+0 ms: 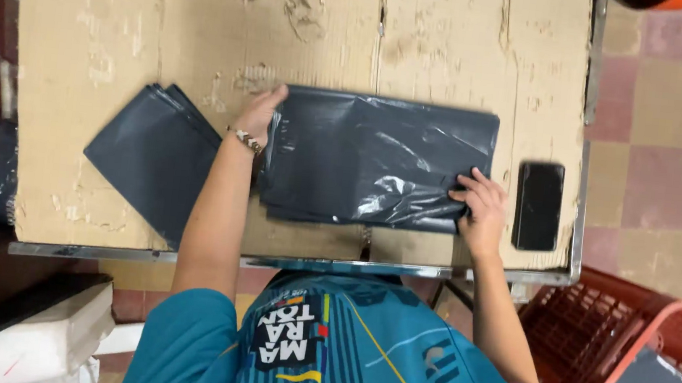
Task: Picking up plastic bags from a conveyor belt, folding them, and placing them into a collection basket.
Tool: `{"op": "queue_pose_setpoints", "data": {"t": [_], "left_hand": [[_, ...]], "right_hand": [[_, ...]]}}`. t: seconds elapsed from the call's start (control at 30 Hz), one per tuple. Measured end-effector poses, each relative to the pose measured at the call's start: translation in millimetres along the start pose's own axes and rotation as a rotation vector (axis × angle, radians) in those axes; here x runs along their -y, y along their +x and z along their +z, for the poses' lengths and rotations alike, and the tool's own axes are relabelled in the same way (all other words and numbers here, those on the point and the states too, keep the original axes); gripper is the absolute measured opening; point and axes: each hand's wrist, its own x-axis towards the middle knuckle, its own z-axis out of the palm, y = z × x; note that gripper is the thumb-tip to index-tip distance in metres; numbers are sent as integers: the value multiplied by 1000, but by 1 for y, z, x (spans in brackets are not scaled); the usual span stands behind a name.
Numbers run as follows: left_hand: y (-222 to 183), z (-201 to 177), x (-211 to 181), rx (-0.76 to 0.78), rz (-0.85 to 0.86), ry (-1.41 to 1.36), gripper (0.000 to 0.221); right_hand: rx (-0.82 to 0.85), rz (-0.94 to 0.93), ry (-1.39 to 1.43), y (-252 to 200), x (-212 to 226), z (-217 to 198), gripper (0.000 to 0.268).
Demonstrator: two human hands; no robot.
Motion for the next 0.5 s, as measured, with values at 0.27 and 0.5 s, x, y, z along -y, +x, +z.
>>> {"op": "queue_pose_setpoints", "data": {"t": [0.27,0.5], "left_hand": [[-46,36,17,-578,656,1190,73],[-112,117,49,52,838,1585,79]], "right_hand": [[649,352,-301,11,40,-20,70],[85,-129,-146,82,78,128,69]]}}
